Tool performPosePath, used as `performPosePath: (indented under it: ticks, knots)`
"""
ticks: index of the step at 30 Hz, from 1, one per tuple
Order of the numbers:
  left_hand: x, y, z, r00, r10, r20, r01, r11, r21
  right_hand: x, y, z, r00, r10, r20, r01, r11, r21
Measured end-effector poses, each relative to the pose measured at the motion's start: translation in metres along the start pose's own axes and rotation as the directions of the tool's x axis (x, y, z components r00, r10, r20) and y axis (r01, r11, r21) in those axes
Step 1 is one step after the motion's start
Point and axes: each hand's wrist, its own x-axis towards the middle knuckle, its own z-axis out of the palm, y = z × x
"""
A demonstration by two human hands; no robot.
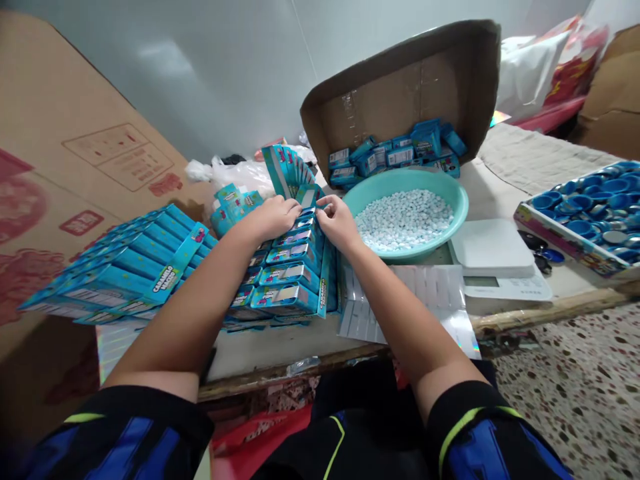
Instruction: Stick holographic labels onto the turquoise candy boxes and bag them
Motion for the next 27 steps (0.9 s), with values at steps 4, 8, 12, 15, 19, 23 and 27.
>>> performPosePath:
  ticks: [4, 8, 12, 15, 19, 23, 27]
  knots:
    - [-0.001, 0.004, -0.005, 0.993, 0.098, -0.065, -0.096, 0.995, 0.030, 0.003, -0.001, 0.001, 0.999, -0.022, 0.035, 0.027, 0.991, -0.131]
    - [-0.003, 0.008, -0.012, 0.929, 0.331, -0.164, -0.361, 0.907, -0.218, -0.019, -0.025, -0.015, 0.962, -0.259, -0.090, 0.241, 0.955, -0.173]
    - [0.000, 0.000, -0.011, 0.946, 0.290, -0.142, -0.323, 0.846, -0.424, -0.082, -0.054, -0.058, 0.819, -0.519, -0.244, 0.435, 0.840, -0.325]
    - [0.002, -0.010, -0.008, 0.968, 0.213, -0.133, -0.250, 0.792, -0.557, -0.131, -0.056, -0.102, 0.761, -0.588, -0.275, 0.394, 0.755, -0.523]
    - [0.000, -0.017, -0.010, 0.962, 0.242, -0.127, -0.267, 0.732, -0.626, -0.168, -0.039, -0.148, 0.845, -0.482, -0.232, 0.144, 0.623, -0.769]
    - [-0.002, -0.010, -0.020, 0.959, 0.260, -0.112, -0.279, 0.799, -0.533, -0.179, -0.025, -0.167, 0.939, -0.260, -0.226, -0.090, 0.447, -0.890]
    - [-0.002, -0.004, -0.022, 0.964, 0.244, -0.107, -0.264, 0.820, -0.508, -0.178, -0.019, -0.172, 0.982, -0.055, -0.179, -0.153, 0.319, -0.935]
